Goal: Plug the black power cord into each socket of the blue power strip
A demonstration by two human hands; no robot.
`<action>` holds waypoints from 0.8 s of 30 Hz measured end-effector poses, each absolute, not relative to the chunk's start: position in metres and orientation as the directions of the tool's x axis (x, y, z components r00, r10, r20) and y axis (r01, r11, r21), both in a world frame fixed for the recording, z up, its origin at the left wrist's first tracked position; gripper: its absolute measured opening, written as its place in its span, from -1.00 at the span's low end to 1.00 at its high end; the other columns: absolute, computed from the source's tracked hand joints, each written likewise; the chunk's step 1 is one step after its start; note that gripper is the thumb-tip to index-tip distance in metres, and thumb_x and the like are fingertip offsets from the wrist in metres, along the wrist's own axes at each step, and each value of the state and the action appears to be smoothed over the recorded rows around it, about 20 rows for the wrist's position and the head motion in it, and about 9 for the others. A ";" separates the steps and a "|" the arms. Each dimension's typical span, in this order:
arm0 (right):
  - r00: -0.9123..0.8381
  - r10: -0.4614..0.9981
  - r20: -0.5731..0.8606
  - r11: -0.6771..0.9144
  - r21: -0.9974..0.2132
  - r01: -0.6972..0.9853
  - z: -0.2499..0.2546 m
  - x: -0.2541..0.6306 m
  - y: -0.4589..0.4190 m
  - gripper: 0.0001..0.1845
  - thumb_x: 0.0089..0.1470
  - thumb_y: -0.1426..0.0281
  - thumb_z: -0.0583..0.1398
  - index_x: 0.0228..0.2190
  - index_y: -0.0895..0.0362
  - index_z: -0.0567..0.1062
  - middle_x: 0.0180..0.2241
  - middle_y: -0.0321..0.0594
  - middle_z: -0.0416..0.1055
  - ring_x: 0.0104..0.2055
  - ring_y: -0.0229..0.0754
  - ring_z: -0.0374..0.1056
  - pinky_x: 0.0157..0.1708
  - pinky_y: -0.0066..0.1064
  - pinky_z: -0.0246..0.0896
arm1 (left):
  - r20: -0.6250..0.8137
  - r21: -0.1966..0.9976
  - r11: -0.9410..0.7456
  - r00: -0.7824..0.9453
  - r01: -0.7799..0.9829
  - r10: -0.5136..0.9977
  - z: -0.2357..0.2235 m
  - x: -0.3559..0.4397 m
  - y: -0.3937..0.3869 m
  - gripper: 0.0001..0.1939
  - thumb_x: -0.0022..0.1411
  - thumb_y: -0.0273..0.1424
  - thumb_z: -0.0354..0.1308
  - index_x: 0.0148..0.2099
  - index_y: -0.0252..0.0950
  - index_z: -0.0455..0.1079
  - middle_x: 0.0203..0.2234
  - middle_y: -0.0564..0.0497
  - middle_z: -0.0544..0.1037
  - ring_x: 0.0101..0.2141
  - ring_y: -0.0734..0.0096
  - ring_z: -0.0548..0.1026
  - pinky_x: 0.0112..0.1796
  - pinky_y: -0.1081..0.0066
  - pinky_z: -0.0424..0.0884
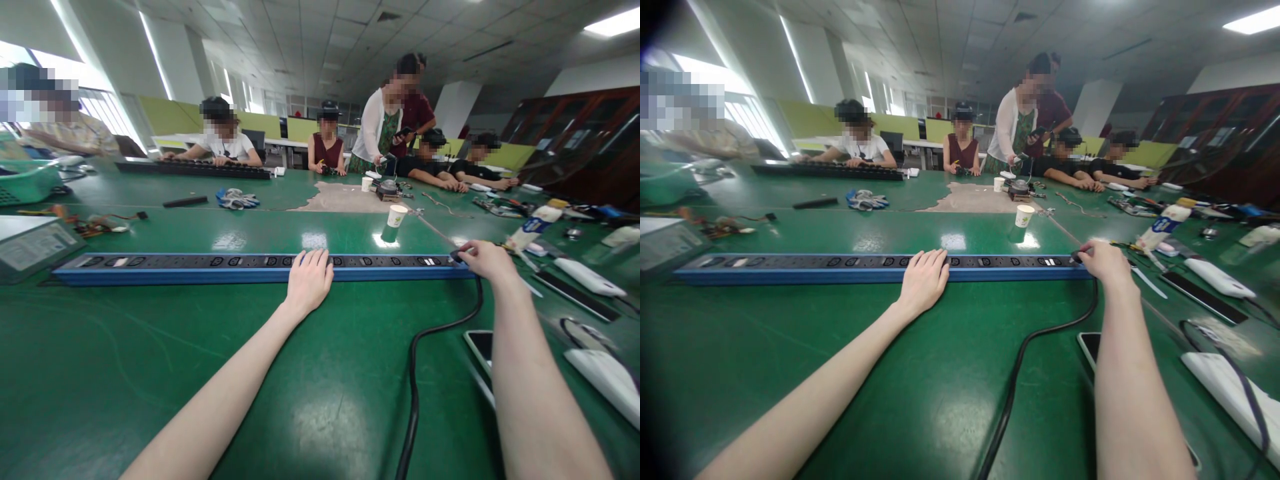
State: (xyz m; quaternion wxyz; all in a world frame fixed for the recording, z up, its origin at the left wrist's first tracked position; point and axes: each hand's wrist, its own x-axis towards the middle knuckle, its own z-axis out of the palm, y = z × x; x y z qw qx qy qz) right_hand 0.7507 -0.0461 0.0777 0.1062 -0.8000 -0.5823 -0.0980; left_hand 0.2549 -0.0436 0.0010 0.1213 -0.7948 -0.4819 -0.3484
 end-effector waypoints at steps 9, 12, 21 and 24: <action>0.279 0.917 0.285 -0.287 -0.014 0.958 0.082 0.724 -0.050 -0.62 0.20 0.16 0.21 -0.02 -0.09 0.67 -0.08 -0.11 0.62 -0.15 0.00 0.45 -0.30 -0.29 0.15 | 0.673 0.165 -0.507 0.279 0.846 0.685 0.002 0.256 -0.045 -0.54 0.52 -0.28 -0.10 0.31 -0.26 0.40 0.24 -0.17 0.51 0.26 0.09 0.42 0.33 0.02 0.15; 0.325 0.909 0.262 -0.326 -0.039 0.945 0.082 0.720 -0.052 -0.61 0.17 0.11 0.23 -0.02 -0.11 0.68 -0.07 -0.14 0.62 -0.15 0.01 0.45 -0.30 -0.28 0.15 | 0.673 0.168 -0.505 0.276 0.846 0.686 0.002 0.256 -0.046 -0.54 0.52 -0.28 -0.09 0.31 -0.25 0.40 0.24 -0.17 0.51 0.26 0.09 0.42 0.32 0.03 0.17; 0.314 0.912 0.265 -0.326 0.003 0.945 0.086 0.713 -0.053 -0.63 0.16 0.16 0.25 -0.05 -0.08 0.69 -0.07 -0.10 0.62 -0.14 0.08 0.44 -0.28 -0.20 0.10 | 0.675 0.173 -0.500 0.268 0.848 0.688 0.002 0.256 -0.045 -0.54 0.53 -0.27 -0.12 0.30 -0.27 0.40 0.24 -0.19 0.50 0.25 0.08 0.41 0.31 0.04 0.17; 0.308 0.912 0.271 -0.320 0.000 0.947 0.085 0.713 -0.052 -0.63 0.15 0.16 0.25 -0.05 -0.06 0.69 -0.08 -0.10 0.62 -0.15 0.07 0.44 -0.28 -0.21 0.10 | 0.672 0.173 -0.493 0.264 0.853 0.692 0.001 0.256 -0.045 -0.54 0.53 -0.27 -0.12 0.30 -0.26 0.40 0.24 -0.18 0.50 0.26 0.08 0.41 0.32 0.04 0.16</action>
